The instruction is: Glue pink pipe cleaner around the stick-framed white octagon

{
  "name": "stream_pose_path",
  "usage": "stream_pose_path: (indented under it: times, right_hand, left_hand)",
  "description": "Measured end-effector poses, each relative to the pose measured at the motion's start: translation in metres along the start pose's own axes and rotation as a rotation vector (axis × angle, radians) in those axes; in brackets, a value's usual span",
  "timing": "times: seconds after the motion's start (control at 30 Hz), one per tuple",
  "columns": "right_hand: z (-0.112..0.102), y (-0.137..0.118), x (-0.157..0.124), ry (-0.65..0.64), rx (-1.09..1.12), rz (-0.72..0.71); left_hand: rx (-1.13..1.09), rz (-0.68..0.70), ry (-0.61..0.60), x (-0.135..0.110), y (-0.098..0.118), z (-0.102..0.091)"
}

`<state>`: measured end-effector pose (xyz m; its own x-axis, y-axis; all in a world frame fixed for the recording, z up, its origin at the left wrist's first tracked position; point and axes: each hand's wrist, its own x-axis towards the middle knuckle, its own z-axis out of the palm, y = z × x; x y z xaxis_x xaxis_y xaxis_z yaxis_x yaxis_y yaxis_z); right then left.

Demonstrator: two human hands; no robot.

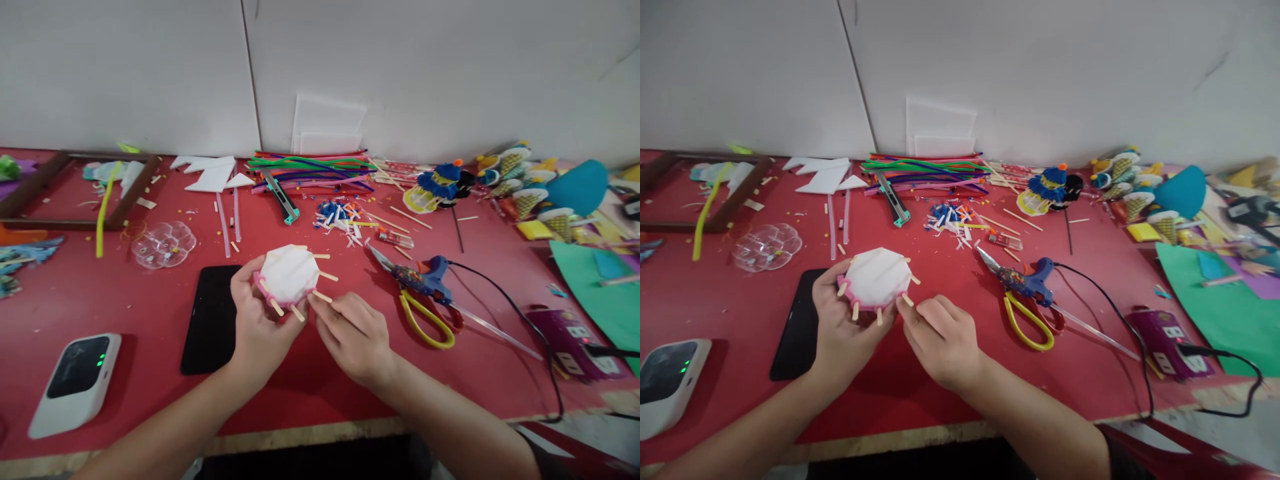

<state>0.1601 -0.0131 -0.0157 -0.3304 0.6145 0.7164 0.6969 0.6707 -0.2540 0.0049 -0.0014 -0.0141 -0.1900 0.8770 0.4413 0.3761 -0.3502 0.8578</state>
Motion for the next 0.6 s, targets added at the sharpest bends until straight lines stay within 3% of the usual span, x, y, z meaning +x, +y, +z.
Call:
stream_pose_path:
  times: [0.17, 0.33, 0.6]
  right_hand:
    - [0.0007, 0.0003, -0.0017, -0.011, 0.011, 0.004]
    - [-0.0001, 0.0003, -0.0043, -0.04, -0.005, 0.036]
    - [-0.0018, 0.0049, -0.0019, -0.051, 0.039, 0.033]
  left_hand:
    - [-0.094, -0.029, 0.016, 0.0015, 0.0017, 0.0023]
    - [-0.218, -0.208, -0.058, 0.0015, 0.0027, 0.002]
    - [-0.429, -0.449, -0.068, 0.0002, 0.0027, 0.0037]
